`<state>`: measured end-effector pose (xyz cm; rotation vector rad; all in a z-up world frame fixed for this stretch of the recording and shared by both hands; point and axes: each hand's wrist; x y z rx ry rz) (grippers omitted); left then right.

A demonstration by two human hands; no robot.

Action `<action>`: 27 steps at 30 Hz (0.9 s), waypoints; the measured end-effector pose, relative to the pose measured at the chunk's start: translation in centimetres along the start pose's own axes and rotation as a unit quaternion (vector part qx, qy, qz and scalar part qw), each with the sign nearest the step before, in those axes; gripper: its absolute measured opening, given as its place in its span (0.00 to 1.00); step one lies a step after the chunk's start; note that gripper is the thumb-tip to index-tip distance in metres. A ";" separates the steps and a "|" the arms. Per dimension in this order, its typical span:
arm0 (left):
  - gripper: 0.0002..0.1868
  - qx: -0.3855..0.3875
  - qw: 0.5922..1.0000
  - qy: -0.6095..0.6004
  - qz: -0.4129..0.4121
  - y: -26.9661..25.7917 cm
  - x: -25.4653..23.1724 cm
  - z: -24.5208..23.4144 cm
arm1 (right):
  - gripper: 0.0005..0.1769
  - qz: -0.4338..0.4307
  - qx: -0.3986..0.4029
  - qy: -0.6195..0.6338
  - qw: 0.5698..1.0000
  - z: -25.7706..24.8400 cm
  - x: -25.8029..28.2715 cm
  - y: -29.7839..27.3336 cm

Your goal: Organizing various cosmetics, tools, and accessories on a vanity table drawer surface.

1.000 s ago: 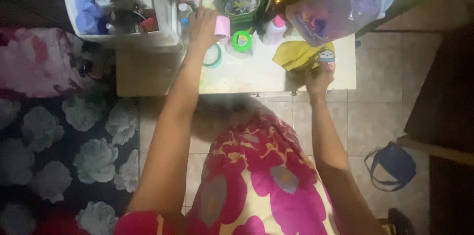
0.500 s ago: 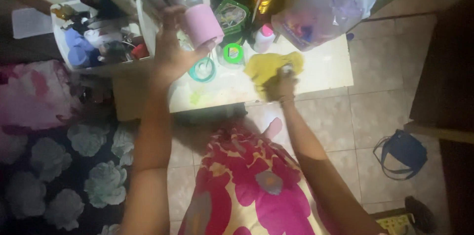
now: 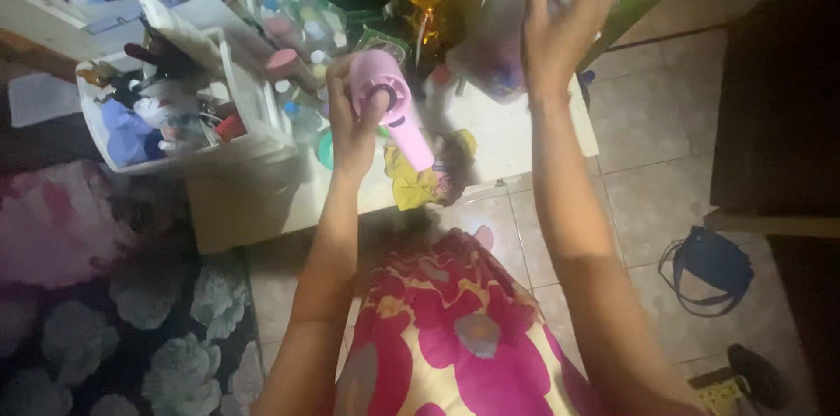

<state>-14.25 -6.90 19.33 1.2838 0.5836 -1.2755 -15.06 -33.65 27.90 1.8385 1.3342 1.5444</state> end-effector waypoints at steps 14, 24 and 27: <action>0.34 0.039 0.999 0.017 0.001 1.0 0.1 2.6 | 0.14 -0.099 0.018 -0.053 0.994 -2.8 -2.2 3.1; 0.38 0.101 0.991 -0.072 -0.044 2.0 0.3 7.2 | 0.13 0.048 0.093 0.232 0.967 -11.6 -8.5 0.0; 0.38 0.092 0.990 -0.078 -0.072 2.0 3.2 7.6 | 0.10 0.099 0.055 0.205 0.972 -13.7 -8.2 -0.3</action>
Point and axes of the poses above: each hand's wrist, its own y-axis towards the middle knuckle, its own z-axis out of the palm, x = y × z, and after that the axes turned 12 degrees about -y, right-handed
